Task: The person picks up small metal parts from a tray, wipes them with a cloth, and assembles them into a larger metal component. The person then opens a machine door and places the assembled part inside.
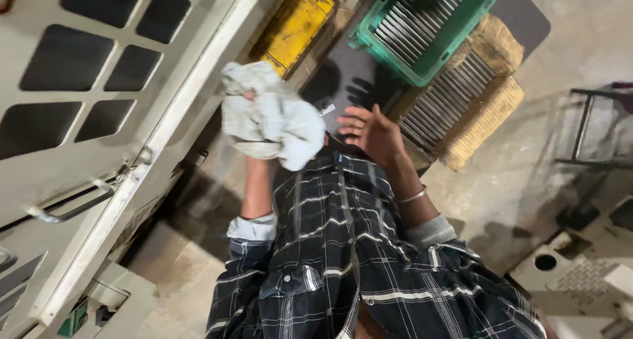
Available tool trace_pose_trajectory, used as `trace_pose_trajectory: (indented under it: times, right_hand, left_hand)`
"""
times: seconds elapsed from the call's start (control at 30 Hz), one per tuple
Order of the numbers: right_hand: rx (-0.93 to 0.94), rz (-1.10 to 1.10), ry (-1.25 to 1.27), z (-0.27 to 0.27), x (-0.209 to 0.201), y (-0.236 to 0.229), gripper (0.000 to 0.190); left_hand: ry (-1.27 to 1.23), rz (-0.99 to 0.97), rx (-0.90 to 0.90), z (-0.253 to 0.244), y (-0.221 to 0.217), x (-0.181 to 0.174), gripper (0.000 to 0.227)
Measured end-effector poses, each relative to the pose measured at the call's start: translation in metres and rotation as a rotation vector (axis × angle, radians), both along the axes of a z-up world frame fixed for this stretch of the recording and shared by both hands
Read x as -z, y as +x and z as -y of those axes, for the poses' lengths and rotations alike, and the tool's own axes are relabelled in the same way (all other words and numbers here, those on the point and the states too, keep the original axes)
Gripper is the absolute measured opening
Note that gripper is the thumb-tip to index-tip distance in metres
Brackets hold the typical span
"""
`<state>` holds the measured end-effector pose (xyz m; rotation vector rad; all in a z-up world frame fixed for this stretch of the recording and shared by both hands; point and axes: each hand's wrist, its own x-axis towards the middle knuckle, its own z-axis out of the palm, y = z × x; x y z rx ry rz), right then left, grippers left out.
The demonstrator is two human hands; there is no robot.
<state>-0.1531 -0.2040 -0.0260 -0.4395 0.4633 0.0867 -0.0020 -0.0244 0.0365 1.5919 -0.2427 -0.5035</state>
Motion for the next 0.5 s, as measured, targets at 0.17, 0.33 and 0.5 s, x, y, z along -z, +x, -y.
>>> trace_pose_trajectory:
  times: [0.17, 0.33, 0.5]
  right_hand:
    - [0.094, -0.103, -0.051, -0.021, 0.009, -0.005, 0.054]
    - [0.187, -0.178, -0.442, -0.007, 0.03, -0.003, 0.042]
    - [0.224, -0.347, -1.28, 0.015, 0.054, -0.003, 0.037]
  left_hand:
    - [0.297, 0.575, 0.307, 0.022, -0.033, -0.002, 0.037]
    - [0.607, 0.824, 0.638, 0.037, -0.035, 0.0, 0.022]
    - [0.314, 0.617, 0.327, 0.021, -0.028, -0.001, 0.019]
